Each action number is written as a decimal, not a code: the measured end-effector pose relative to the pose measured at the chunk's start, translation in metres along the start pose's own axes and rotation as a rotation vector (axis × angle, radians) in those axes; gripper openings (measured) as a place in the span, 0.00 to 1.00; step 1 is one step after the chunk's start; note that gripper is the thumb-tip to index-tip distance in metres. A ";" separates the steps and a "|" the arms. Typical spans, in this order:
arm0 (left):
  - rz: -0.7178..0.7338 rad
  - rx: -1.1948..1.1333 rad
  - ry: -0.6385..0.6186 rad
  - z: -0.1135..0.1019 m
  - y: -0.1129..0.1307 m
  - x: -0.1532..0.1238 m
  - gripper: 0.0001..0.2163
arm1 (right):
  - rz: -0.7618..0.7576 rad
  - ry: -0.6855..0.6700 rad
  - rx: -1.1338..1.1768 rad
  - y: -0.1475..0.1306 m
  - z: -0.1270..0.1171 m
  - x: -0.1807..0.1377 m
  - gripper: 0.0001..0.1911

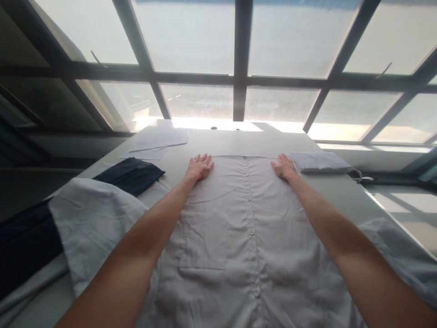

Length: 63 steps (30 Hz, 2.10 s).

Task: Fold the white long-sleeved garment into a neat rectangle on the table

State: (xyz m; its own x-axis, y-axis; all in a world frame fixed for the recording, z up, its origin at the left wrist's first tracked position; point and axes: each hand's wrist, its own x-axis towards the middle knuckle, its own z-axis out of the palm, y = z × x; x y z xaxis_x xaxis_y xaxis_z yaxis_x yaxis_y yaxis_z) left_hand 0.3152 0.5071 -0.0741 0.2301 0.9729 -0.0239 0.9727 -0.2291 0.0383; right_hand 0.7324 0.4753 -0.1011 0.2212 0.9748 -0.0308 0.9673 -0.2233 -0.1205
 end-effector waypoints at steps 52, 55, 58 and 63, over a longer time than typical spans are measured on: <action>-0.029 -0.083 -0.016 -0.005 0.035 -0.098 0.30 | -0.071 0.038 -0.026 0.005 -0.006 -0.127 0.33; -0.097 -0.103 -0.050 -0.013 0.047 -0.097 0.29 | -0.063 0.043 -0.034 -0.001 -0.006 -0.129 0.33; -0.111 -0.128 -0.067 -0.017 0.082 -0.103 0.28 | -0.055 0.048 -0.031 -0.003 -0.007 -0.130 0.33; 0.099 -0.200 -0.072 0.001 0.160 -0.139 0.33 | -0.053 0.042 -0.015 -0.001 -0.006 -0.128 0.33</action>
State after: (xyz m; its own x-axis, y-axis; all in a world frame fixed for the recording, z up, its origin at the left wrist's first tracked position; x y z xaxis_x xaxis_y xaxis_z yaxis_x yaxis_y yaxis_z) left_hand 0.4389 0.3350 -0.0661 0.3330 0.9394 -0.0814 0.9210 -0.3056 0.2415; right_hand 0.7034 0.3506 -0.0912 0.1747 0.9845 0.0167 0.9794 -0.1720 -0.1057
